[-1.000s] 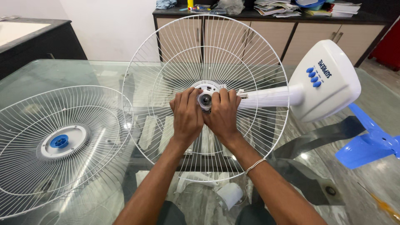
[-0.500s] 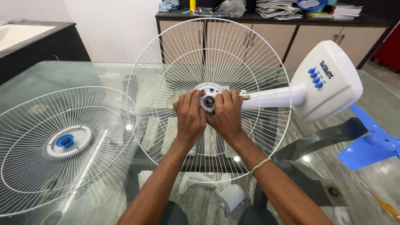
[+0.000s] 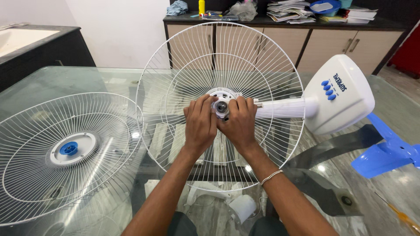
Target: The person assembles a table fan by attaching the front wire cage to the fan head and securing it with a central nut. They use a screwdriver to tighten the nut and repeatedly adjust the cage to ensure it is properly aligned.
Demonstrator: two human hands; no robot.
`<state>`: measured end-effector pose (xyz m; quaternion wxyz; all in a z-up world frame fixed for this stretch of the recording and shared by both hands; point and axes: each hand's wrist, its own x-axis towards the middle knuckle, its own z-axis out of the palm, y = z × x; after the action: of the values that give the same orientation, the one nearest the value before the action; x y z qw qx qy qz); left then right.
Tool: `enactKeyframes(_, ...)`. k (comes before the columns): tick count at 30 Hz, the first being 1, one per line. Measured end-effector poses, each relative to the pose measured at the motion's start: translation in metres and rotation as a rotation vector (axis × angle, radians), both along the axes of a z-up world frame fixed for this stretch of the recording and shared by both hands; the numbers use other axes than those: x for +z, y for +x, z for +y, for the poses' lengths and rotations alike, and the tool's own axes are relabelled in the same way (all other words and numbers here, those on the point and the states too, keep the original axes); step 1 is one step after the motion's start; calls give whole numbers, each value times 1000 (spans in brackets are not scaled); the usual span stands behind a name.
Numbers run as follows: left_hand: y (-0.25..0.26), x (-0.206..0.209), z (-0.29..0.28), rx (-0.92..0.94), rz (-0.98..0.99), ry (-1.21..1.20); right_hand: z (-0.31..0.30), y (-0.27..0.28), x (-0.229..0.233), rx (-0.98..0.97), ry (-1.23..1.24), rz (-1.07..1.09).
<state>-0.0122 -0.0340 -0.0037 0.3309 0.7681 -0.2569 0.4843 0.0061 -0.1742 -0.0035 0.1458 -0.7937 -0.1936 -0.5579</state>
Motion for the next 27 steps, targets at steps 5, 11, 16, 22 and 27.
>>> enactKeyframes(5,-5,2,-1,48,-18,71,-5,-5,0,0,-1,7)
enactKeyframes(11,-8,7,0,77,8,193,-14,-10,3,66,-9,66)
enactKeyframes(16,1,17,1,80,31,275,-29,-15,12,206,-33,110)
enactKeyframes(22,25,29,3,148,-13,511,-57,-17,19,365,-87,197)
enactKeyframes(27,47,41,4,179,-119,727,-87,-4,31,155,-64,29)
